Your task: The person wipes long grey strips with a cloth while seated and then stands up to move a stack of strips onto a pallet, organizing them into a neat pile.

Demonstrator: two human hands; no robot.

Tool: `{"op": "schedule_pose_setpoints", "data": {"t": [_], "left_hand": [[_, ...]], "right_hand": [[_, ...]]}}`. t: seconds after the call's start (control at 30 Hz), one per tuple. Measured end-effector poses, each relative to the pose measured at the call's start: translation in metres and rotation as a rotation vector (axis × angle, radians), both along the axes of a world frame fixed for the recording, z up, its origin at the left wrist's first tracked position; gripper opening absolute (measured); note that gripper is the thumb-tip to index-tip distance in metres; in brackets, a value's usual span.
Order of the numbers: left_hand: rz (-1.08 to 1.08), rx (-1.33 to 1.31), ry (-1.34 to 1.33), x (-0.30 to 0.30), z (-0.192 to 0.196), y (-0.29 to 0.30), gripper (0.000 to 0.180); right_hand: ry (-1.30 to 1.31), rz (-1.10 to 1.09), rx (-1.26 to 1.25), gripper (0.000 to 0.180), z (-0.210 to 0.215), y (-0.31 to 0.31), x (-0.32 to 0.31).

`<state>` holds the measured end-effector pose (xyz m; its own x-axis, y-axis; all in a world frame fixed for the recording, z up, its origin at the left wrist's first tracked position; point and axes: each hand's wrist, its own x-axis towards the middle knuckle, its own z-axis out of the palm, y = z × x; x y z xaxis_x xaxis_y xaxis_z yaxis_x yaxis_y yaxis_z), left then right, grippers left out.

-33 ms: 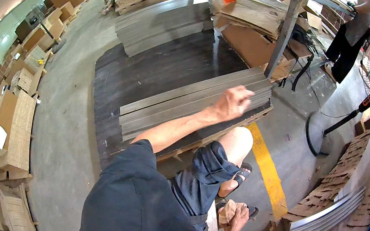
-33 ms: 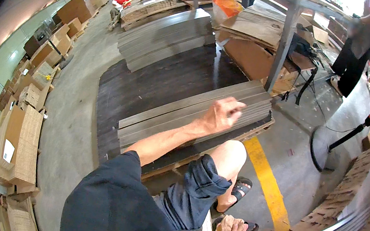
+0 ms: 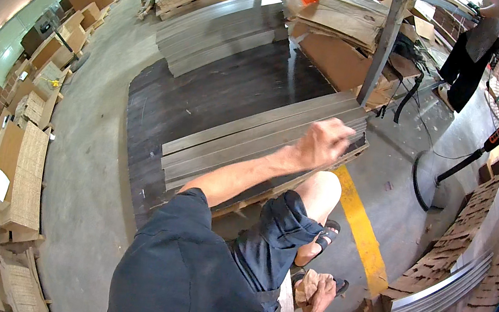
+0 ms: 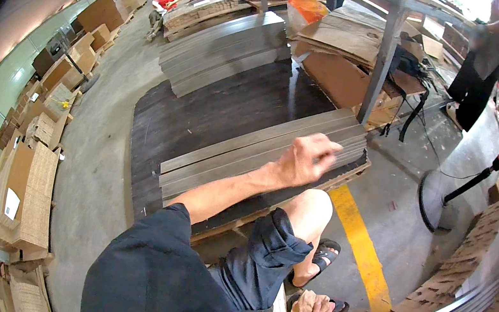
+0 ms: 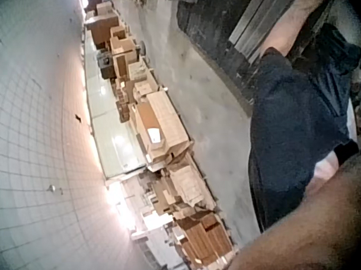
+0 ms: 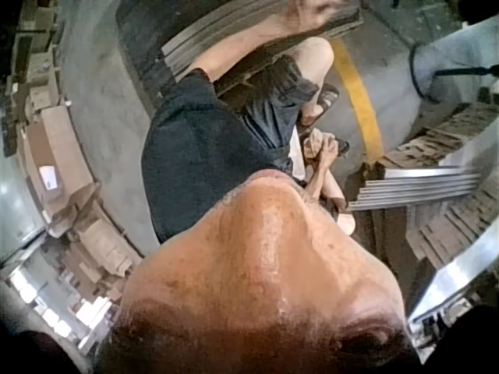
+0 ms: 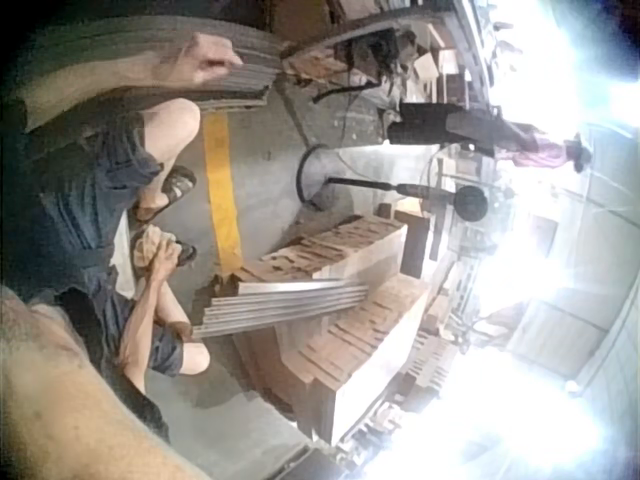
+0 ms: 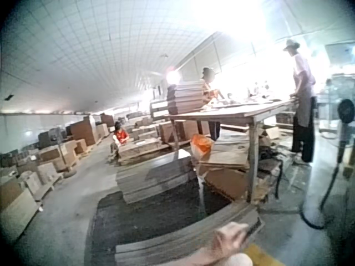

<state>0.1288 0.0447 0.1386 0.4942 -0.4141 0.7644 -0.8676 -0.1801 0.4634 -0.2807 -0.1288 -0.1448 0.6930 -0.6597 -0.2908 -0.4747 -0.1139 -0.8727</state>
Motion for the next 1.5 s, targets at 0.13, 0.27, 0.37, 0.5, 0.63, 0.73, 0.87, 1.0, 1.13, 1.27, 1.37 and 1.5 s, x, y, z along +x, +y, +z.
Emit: {"op": "schedule_pose_setpoints", "data": {"t": [0.13,0.27,0.37,0.5,0.63,0.73,0.87,1.0,1.13,1.27,1.37,1.5], "left_hand": [[-0.482,-0.066,-0.328,-0.089,0.077,-0.03,0.033],[-0.886,-0.352,-0.397,-0.186,0.122,-0.046,0.03],[-0.977,-0.432,-0.549,-0.212,0.152,-0.034,0.025],[-1.289,-0.263,-0.593,-0.193,0.173,-0.021,0.021],[-1.138,-0.563,-0.593,-0.208,0.172,-0.026,0.018],[-1.01,-0.68,-0.584,-0.21,0.178,-0.02,0.01],[-0.996,-0.654,-0.737,-0.196,0.184,-0.011,0.006],[-0.976,-0.728,-0.568,-0.211,0.181,-0.001,0.008],[-1.084,-0.657,-0.452,-0.231,0.161,-0.011,0.018],[-1.158,-0.717,-0.403,-0.243,0.162,-0.024,0.022],[-1.251,-0.34,-0.271,-0.219,0.17,-0.009,0.021],[-1.184,-0.25,0.11,-0.217,0.144,-0.013,0.007]], "right_hand": [[0.003,0.018,-0.037,0.022,0.008,0.004,0.005],[0.001,-0.009,-0.05,0.025,-0.001,-0.006,0.002],[-0.029,-0.003,-0.003,0.027,0.0,0.001,0.01],[-0.095,-0.085,0.049,0.03,-0.001,0.002,0.008],[-0.072,-0.05,-0.004,0.039,0.008,-0.009,0.003],[-0.086,-0.077,-0.04,0.036,0.005,-0.009,0.007],[0.006,-0.067,0.004,0.032,0.034,-0.004,0.013],[-0.119,-0.065,0.084,0.032,0.035,0.002,0.012],[-0.114,0.014,-0.046,0.035,0.004,0.002,0.009],[-0.105,-0.019,-0.007,0.035,-0.009,-0.004,-0.001],[0.016,-0.011,0.01,0.032,0.025,-0.002,0.011],[-0.053,0.066,-0.348,0.035,-0.021,0.005,0.017]]}}
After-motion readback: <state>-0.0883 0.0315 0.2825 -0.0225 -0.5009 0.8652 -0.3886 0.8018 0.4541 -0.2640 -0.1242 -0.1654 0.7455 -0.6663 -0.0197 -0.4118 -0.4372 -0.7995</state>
